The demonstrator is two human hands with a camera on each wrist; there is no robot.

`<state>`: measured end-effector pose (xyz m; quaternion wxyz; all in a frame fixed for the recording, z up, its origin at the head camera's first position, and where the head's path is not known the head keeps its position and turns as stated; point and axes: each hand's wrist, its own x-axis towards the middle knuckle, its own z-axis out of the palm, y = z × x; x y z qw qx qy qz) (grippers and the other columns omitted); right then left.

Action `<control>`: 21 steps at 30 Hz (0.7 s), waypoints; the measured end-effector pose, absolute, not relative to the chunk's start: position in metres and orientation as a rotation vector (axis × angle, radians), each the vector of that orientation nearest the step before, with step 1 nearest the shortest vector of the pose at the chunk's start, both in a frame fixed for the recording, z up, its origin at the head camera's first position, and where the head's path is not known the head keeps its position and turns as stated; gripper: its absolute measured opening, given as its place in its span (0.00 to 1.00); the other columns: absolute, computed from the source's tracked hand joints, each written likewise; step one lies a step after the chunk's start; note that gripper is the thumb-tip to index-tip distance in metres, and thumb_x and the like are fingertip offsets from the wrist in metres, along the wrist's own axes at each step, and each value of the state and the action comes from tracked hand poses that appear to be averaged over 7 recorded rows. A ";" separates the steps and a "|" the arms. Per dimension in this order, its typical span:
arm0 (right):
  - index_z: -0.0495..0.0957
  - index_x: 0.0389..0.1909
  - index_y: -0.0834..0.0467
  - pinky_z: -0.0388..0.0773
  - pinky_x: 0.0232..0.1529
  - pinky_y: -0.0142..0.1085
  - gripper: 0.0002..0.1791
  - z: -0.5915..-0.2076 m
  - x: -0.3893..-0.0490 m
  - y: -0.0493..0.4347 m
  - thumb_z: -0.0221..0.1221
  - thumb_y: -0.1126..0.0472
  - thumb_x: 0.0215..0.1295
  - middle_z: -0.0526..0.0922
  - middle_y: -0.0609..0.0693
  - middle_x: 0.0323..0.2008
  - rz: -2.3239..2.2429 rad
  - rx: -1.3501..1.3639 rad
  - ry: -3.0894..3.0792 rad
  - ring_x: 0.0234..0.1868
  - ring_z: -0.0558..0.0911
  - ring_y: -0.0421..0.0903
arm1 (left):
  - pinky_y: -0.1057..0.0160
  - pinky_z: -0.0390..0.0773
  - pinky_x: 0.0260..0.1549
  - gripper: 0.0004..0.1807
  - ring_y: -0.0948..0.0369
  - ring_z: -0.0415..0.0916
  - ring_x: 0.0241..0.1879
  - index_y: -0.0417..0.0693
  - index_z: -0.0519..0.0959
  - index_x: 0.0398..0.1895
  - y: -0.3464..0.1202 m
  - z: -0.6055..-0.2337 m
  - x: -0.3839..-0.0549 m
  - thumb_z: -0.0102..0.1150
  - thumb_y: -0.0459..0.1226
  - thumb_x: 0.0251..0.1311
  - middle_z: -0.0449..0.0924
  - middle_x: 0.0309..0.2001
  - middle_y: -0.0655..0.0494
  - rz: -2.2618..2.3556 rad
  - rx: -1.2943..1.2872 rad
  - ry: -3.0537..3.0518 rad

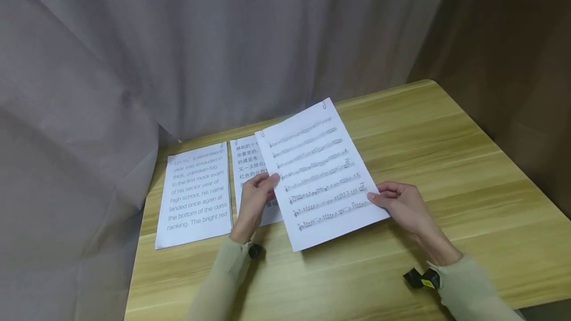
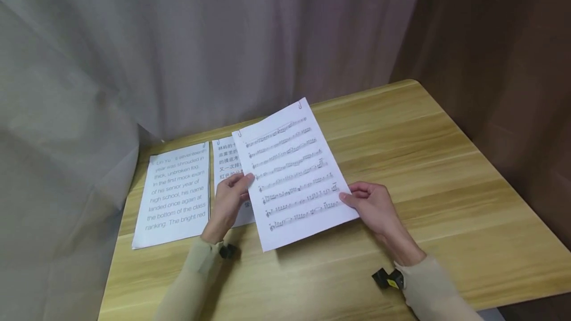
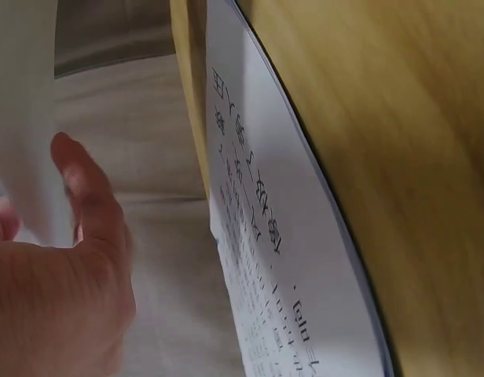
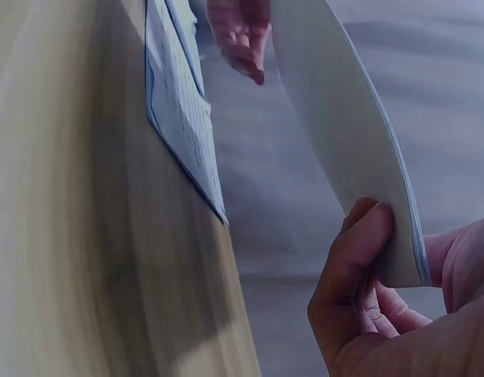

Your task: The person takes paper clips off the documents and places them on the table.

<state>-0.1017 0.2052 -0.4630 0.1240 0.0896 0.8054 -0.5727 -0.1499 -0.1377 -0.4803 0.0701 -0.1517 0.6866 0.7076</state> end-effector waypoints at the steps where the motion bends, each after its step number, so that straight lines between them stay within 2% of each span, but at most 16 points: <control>1: 0.79 0.60 0.73 0.81 0.35 0.28 0.23 -0.464 -0.100 0.203 0.68 0.59 0.76 0.90 0.39 0.34 -1.671 0.259 2.341 0.33 0.86 0.33 | 0.67 0.90 0.38 0.24 0.63 0.90 0.35 0.35 0.81 0.64 -0.138 -0.481 -0.150 0.70 0.40 0.71 0.93 0.45 0.48 2.134 -0.465 2.053; 4: 0.79 0.59 0.73 0.81 0.37 0.28 0.23 -0.467 -0.096 0.198 0.69 0.59 0.75 0.91 0.40 0.34 -1.678 0.254 2.329 0.33 0.86 0.32 | 0.70 0.85 0.31 0.20 0.64 0.90 0.32 0.36 0.82 0.62 -0.140 -0.481 -0.149 0.69 0.38 0.72 0.95 0.41 0.54 2.179 -0.464 1.994; 7: 0.80 0.57 0.72 0.80 0.37 0.28 0.21 -0.469 -0.093 0.195 0.69 0.59 0.74 0.91 0.39 0.34 -1.686 0.265 2.319 0.33 0.85 0.32 | 0.70 0.86 0.30 0.18 0.63 0.92 0.33 0.36 0.83 0.61 -0.141 -0.482 -0.148 0.68 0.34 0.72 0.95 0.41 0.54 2.228 -0.441 1.942; 14: 0.81 0.54 0.72 0.82 0.35 0.29 0.18 -0.474 -0.089 0.189 0.69 0.61 0.74 0.90 0.40 0.32 -1.729 0.273 2.266 0.32 0.86 0.34 | 0.64 0.92 0.38 0.19 0.60 0.94 0.39 0.35 0.81 0.63 -0.145 -0.484 -0.147 0.65 0.29 0.71 0.94 0.50 0.43 2.256 -0.388 1.921; 21: 0.81 0.54 0.72 0.82 0.35 0.30 0.18 -0.482 -0.086 0.190 0.68 0.62 0.75 0.92 0.45 0.35 -1.680 0.227 2.266 0.32 0.87 0.37 | 0.62 0.93 0.39 0.18 0.61 0.94 0.38 0.33 0.82 0.62 -0.147 -0.485 -0.146 0.65 0.26 0.69 0.94 0.50 0.42 2.270 -0.365 1.908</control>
